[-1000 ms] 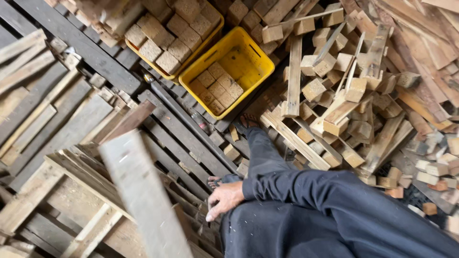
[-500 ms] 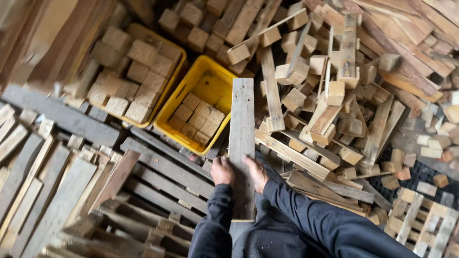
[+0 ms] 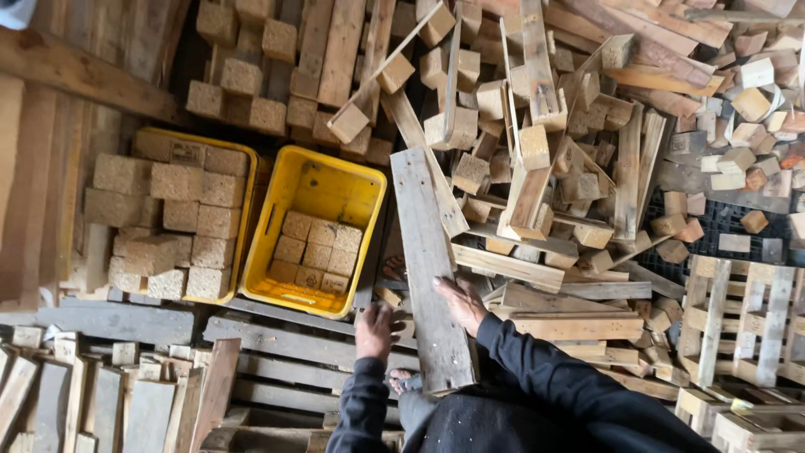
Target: The person uses a hammer to drive nails into wooden blocks and planks, assembling them into a structure. They repeatedly pick up blocks, position them, and hammer nails to secure them in place.
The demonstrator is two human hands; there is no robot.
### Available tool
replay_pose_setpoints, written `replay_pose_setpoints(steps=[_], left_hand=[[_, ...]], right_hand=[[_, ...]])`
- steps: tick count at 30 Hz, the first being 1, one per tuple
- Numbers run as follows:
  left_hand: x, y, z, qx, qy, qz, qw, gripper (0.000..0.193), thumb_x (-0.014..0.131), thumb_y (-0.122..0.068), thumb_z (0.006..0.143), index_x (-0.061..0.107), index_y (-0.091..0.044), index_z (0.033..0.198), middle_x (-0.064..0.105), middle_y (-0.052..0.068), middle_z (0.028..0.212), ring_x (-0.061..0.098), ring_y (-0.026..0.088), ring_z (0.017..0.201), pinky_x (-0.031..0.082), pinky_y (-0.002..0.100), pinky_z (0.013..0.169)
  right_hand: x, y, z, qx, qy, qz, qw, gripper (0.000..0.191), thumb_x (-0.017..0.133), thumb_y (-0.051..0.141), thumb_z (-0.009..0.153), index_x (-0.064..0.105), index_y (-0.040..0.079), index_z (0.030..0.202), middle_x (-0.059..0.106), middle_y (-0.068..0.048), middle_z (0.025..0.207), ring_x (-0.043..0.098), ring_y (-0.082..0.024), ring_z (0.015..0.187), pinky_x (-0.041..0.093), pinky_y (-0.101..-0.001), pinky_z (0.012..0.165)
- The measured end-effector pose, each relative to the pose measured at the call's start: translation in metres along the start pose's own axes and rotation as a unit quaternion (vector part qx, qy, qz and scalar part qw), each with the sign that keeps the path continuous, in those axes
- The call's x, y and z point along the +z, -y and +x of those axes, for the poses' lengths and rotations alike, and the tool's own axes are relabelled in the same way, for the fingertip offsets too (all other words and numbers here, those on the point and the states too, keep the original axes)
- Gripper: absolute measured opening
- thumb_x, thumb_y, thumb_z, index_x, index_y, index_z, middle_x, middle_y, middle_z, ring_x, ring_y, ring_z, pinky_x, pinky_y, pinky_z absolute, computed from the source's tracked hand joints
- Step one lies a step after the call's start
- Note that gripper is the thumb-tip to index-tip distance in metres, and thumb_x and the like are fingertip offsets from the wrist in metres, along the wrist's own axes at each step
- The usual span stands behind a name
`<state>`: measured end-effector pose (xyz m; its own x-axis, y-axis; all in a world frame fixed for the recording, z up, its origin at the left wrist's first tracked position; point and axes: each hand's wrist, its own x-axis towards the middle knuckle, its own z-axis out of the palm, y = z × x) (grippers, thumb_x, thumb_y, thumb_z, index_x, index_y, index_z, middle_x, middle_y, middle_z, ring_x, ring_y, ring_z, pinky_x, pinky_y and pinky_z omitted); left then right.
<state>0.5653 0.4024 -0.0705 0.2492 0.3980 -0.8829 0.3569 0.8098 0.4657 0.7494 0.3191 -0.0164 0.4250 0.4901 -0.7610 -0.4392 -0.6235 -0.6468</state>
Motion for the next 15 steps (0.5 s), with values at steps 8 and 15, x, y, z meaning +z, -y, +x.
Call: replay_pose_setpoints(steps=[8, 15], left_hand=[[-0.055, 0.025, -0.023, -0.022, -0.113, -0.077, 0.99, 0.03, 0.055, -0.024, 0.103, 0.061, 0.002, 0.117, 0.077, 0.016, 0.083, 0.072, 0.023, 0.068, 0.054, 0.033, 0.055], [-0.035, 0.03, -0.043, -0.074, -0.117, -0.09, 0.986, 0.036, 0.053, -0.022, 0.101, 0.06, -0.008, 0.132, 0.077, 0.014, 0.081, 0.073, 0.022, 0.067, 0.055, 0.032, 0.055]], right_hand=[[-0.058, 0.085, 0.055, -0.087, -0.063, -0.127, 0.986, 0.061, 0.055, 0.056, 0.096, 0.067, 0.002, 0.121, 0.072, -0.008, 0.104, 0.067, -0.017, 0.097, 0.055, -0.0336, 0.085], [-0.129, 0.229, 0.146, -0.106, -0.209, -0.26, 0.937, 0.058, 0.06, 0.06, 0.099, 0.067, 0.003, 0.093, 0.065, -0.006, 0.079, 0.061, -0.02, 0.071, 0.05, -0.0386, 0.063]])
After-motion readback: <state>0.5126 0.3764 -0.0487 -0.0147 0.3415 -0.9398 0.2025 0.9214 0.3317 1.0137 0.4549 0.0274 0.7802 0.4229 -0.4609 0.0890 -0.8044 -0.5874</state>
